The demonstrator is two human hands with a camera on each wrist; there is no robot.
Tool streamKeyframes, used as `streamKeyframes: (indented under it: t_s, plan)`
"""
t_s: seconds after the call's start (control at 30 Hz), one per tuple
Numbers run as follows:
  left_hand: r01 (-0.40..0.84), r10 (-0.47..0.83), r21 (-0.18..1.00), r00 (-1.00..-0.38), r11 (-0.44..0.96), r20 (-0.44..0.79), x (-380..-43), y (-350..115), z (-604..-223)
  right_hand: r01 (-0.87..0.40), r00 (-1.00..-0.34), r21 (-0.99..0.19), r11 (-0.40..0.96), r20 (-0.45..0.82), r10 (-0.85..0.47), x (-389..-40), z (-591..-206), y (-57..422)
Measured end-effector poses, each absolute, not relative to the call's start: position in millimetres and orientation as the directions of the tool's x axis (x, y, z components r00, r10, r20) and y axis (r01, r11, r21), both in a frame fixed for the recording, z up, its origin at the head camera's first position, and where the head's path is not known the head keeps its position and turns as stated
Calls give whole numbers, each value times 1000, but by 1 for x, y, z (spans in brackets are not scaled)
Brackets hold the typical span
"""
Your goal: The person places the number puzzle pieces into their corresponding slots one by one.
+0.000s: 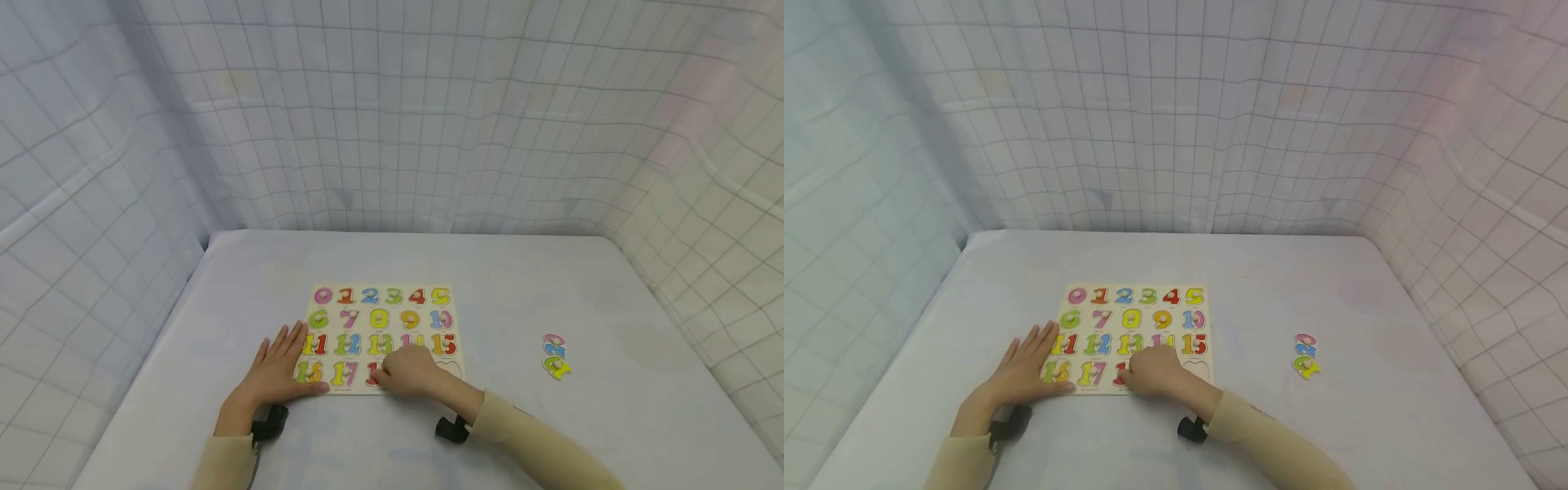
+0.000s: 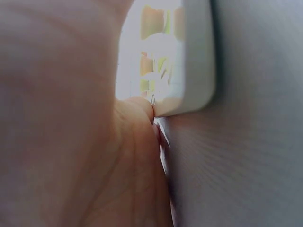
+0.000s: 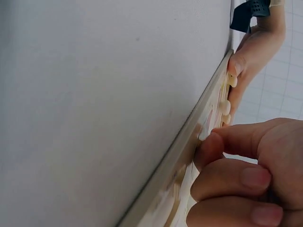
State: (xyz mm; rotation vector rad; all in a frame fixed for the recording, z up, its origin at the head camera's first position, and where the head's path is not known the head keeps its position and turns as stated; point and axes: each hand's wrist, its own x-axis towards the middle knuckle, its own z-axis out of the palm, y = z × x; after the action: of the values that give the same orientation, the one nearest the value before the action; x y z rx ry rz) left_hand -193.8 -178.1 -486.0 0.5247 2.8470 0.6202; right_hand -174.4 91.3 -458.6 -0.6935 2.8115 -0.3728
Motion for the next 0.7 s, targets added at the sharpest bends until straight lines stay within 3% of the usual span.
streamKeyframes:
  t_s: [0.27, 0.7]
  plan:
    - [304, 380, 456, -921, 836, -82, -192, -176, -488, -441, -876, -309, 843, -57, -479, -181, -446, 165]
    - [313, 386, 455, -919, 834, -76, -193, -179, -486, -349, -904, -235, 907, -173, -392, -162, -415, 322]
